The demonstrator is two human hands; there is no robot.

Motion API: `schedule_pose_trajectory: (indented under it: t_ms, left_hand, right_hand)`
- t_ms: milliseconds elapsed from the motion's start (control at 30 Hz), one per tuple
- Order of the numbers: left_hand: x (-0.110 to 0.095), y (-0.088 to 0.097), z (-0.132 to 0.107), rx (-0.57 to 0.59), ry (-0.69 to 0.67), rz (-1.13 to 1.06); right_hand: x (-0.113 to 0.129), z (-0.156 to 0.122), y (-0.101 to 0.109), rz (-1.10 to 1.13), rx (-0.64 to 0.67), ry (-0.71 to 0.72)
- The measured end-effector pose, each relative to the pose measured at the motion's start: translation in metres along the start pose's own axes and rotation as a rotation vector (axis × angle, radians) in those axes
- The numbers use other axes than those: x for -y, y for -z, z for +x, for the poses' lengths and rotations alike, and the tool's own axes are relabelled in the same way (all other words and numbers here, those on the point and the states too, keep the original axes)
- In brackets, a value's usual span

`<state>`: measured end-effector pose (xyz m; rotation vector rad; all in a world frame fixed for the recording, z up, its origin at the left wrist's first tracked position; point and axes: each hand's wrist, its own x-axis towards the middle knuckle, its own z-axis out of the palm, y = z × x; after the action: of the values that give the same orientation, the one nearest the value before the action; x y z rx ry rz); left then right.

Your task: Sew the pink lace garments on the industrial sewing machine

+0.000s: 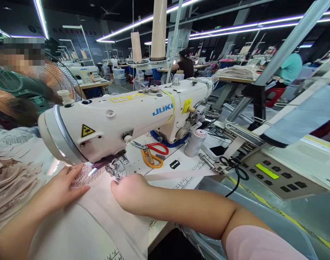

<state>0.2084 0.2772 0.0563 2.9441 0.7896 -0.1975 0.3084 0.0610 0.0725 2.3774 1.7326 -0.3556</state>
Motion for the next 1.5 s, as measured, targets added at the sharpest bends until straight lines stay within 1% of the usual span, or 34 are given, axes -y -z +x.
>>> schedule_pose_trajectory:
  t_ms: [100,167,200,267,300,333,400,433,467,533,567,633,800,933,967,1100,1133,1200,1333,1400,1500]
  left_hand:
    - [0.002,0.001,0.001,-0.045,-0.016,0.005]
    - [-0.004,0.007,-0.003,-0.065,-0.006,0.031]
    - [-0.01,0.011,-0.006,-0.08,0.008,0.068]
    - [-0.029,0.02,-0.019,-0.114,0.026,0.163]
    - [-0.042,0.023,-0.027,-0.127,0.014,0.208]
    - [-0.056,0.025,-0.035,-0.114,-0.022,0.212]
    - [-0.084,0.022,-0.053,-0.015,-0.178,0.163]
    - [-0.096,0.018,-0.061,0.026,-0.3,0.154]
    - [-0.106,0.014,-0.068,0.068,-0.39,0.155]
    - [-0.119,0.005,-0.077,0.172,-0.455,0.192]
    - [-0.122,0.002,-0.079,0.215,-0.455,0.213]
    - [-0.123,-0.001,-0.079,0.258,-0.438,0.248]
    - [-0.112,0.006,-0.076,0.178,-0.445,0.295]
    - [-0.104,0.008,-0.075,0.186,-0.45,0.323]
    - [-0.101,0.006,-0.074,0.174,-0.454,0.32]
    - [-0.091,-0.001,-0.069,0.047,-0.532,0.272]
    - [-0.089,-0.002,-0.067,0.038,-0.549,0.266]
    - [-0.086,-0.003,-0.063,0.083,-0.558,0.263]
    - [-0.088,0.004,-0.058,0.234,-0.487,0.264]
    - [-0.089,0.008,-0.057,0.254,-0.472,0.26]
    - [-0.084,0.01,-0.057,0.24,-0.472,0.183]
  right_hand:
    - [-0.001,0.0,-0.002,0.001,-0.025,0.006]
    - [-0.003,-0.002,-0.005,-0.001,-0.036,0.016]
    - [-0.004,-0.003,-0.006,-0.003,-0.041,0.021]
    - [-0.008,-0.009,-0.01,-0.002,-0.066,0.033]
    - [-0.011,-0.013,-0.012,0.003,-0.087,0.043]
    - [-0.014,-0.018,-0.015,0.013,-0.11,0.054]
    - [-0.021,-0.03,-0.019,0.037,-0.152,0.083]
    - [-0.024,-0.037,-0.021,0.045,-0.164,0.1]
    - [-0.027,-0.043,-0.023,0.048,-0.172,0.115]
    - [-0.033,-0.053,-0.026,0.048,-0.171,0.148]
    - [-0.036,-0.057,-0.027,0.049,-0.169,0.162]
    - [-0.038,-0.061,-0.029,0.057,-0.17,0.18]
    - [-0.037,-0.058,-0.029,0.068,-0.17,0.17]
    - [-0.034,-0.05,-0.027,0.069,-0.18,0.175]
    - [-0.033,-0.048,-0.026,0.068,-0.177,0.174]
    - [-0.031,-0.041,-0.023,0.054,-0.17,0.167]
    - [-0.031,-0.04,-0.023,0.047,-0.172,0.166]
    - [-0.031,-0.037,-0.022,0.033,-0.175,0.166]
    - [-0.03,-0.03,-0.018,0.003,-0.157,0.171]
    - [-0.029,-0.027,-0.014,-0.013,-0.137,0.171]
    - [-0.027,-0.022,-0.007,-0.04,-0.084,0.165]
